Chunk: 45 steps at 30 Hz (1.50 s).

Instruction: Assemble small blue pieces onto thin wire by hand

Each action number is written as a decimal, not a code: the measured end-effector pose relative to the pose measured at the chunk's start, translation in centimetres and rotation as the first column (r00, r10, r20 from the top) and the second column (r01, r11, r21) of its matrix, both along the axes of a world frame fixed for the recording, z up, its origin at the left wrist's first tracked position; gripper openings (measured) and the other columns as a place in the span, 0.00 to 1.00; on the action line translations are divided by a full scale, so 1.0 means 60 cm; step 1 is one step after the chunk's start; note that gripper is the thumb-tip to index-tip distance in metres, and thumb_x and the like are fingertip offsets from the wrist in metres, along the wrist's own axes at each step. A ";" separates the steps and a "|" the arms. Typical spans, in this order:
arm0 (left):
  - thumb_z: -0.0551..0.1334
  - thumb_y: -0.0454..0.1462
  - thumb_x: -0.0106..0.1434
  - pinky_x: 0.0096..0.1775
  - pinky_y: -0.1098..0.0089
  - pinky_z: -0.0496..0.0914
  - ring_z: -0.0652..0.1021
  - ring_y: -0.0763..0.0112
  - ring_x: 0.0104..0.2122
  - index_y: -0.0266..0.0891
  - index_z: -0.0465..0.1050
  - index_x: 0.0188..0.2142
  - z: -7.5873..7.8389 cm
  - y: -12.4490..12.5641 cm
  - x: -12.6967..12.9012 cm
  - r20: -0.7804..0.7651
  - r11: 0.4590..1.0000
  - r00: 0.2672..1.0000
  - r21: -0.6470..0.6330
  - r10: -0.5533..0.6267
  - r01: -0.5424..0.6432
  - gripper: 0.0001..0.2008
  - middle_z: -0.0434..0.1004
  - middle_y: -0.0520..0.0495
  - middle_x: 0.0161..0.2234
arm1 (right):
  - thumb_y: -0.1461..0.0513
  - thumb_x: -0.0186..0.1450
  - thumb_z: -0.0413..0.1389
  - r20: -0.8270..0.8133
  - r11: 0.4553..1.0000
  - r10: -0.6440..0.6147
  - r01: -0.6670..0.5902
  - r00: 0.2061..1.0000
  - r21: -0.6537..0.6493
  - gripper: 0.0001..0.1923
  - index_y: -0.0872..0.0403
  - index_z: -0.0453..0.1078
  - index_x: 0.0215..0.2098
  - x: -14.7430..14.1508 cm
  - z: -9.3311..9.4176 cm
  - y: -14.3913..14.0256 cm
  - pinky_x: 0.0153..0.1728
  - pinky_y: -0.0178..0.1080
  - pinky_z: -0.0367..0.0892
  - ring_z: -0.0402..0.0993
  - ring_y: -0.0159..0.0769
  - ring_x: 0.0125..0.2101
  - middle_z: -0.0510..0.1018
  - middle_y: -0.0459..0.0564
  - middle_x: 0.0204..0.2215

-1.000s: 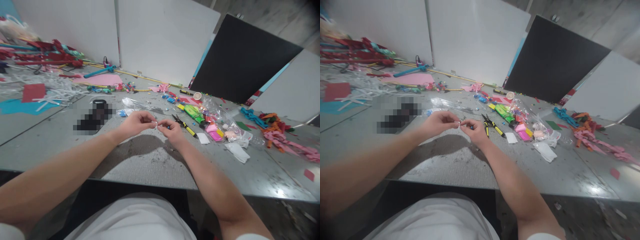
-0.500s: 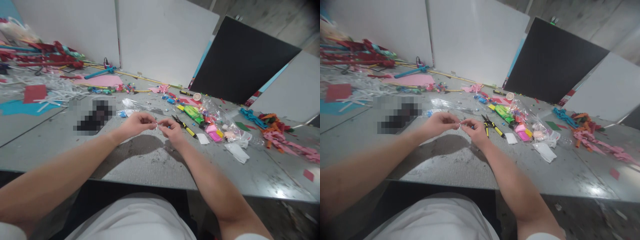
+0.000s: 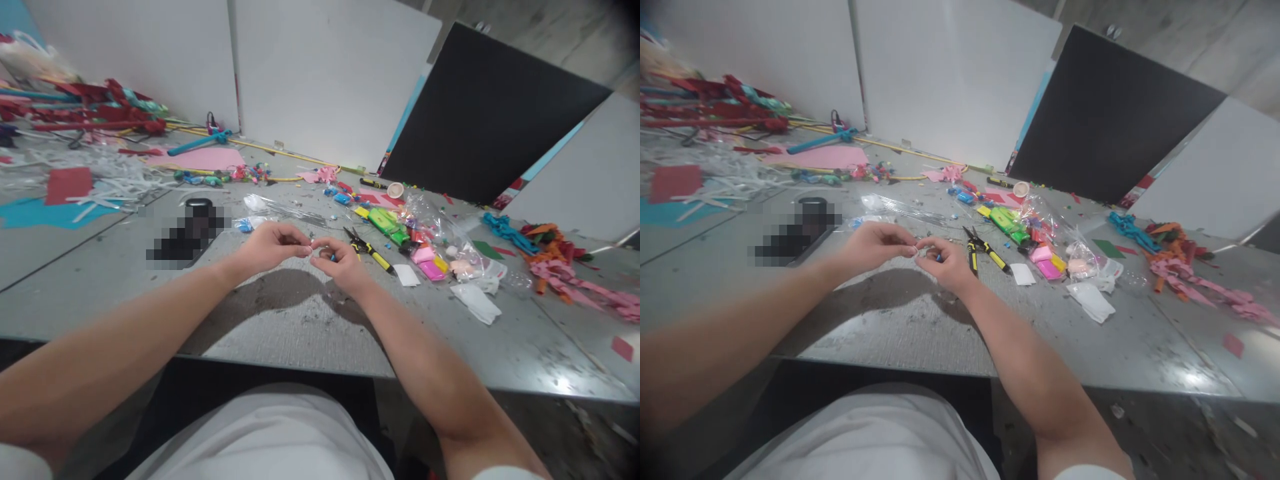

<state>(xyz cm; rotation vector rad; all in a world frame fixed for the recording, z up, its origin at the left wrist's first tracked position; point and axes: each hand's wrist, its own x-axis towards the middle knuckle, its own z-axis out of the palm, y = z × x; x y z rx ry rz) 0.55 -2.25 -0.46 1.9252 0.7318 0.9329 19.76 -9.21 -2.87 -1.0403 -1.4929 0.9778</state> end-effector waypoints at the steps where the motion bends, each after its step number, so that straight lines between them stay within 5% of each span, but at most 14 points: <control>1: 0.75 0.42 0.54 0.31 0.70 0.72 0.79 0.70 0.29 0.38 0.83 0.31 0.000 0.001 0.000 0.005 1.000 1.000 0.010 -0.007 0.007 0.10 0.84 0.47 0.29 | 0.55 0.59 0.65 -0.038 0.999 0.025 -0.026 0.999 -0.021 0.11 0.49 0.75 0.39 0.000 -0.001 0.001 0.25 0.37 0.46 0.49 0.27 0.19 0.57 0.34 0.15; 9: 0.74 0.40 0.55 0.28 0.74 0.70 0.78 0.73 0.26 0.37 0.82 0.32 0.002 0.002 0.003 0.030 1.000 0.999 0.001 -0.022 0.022 0.09 0.81 0.49 0.25 | 0.56 0.54 0.65 -0.384 0.994 -0.067 0.027 0.921 -0.108 0.12 0.51 0.72 0.34 0.007 -0.002 0.020 0.21 0.36 0.38 0.41 0.23 0.15 0.52 0.31 0.13; 18: 0.73 0.43 0.57 0.31 0.72 0.73 0.79 0.71 0.28 0.37 0.82 0.35 -0.005 0.007 0.004 0.038 0.996 0.995 -0.024 -0.089 0.090 0.12 0.82 0.48 0.27 | 0.59 0.52 0.64 -0.570 0.955 0.127 -0.255 0.812 -0.151 0.11 0.52 0.70 0.32 0.006 0.005 0.011 0.19 0.33 0.37 0.40 0.23 0.15 0.47 0.30 0.13; 35: 0.76 0.44 0.53 0.33 0.71 0.73 0.79 0.69 0.31 0.36 0.83 0.38 -0.007 0.008 0.003 0.004 0.987 0.990 -0.069 -0.144 0.144 0.17 0.83 0.46 0.31 | 0.64 0.51 0.57 -0.614 0.916 0.252 -0.388 0.748 -0.097 0.10 0.50 0.58 0.25 0.005 0.010 0.000 0.17 0.30 0.42 0.41 0.24 0.16 0.48 0.33 0.14; 40: 0.76 0.43 0.52 0.36 0.69 0.75 0.81 0.68 0.32 0.36 0.82 0.41 -0.010 0.009 0.004 0.007 0.968 0.982 -0.167 -0.188 0.186 0.19 0.83 0.47 0.31 | 0.69 0.47 0.53 -0.643 0.955 0.115 -0.263 0.758 -0.139 0.14 0.50 0.59 0.31 -0.004 0.009 0.010 0.21 0.29 0.52 0.54 0.25 0.19 0.62 0.37 0.21; 45: 0.75 0.43 0.53 0.32 0.71 0.72 0.79 0.71 0.29 0.37 0.81 0.39 -0.004 0.008 0.006 -0.050 0.985 0.997 -0.165 -0.057 0.048 0.17 0.81 0.49 0.29 | 0.72 0.49 0.51 -0.565 0.989 -0.047 -0.042 0.824 -0.142 0.16 0.50 0.59 0.34 -0.001 -0.011 0.042 0.24 0.29 0.60 0.64 0.25 0.22 0.68 0.39 0.25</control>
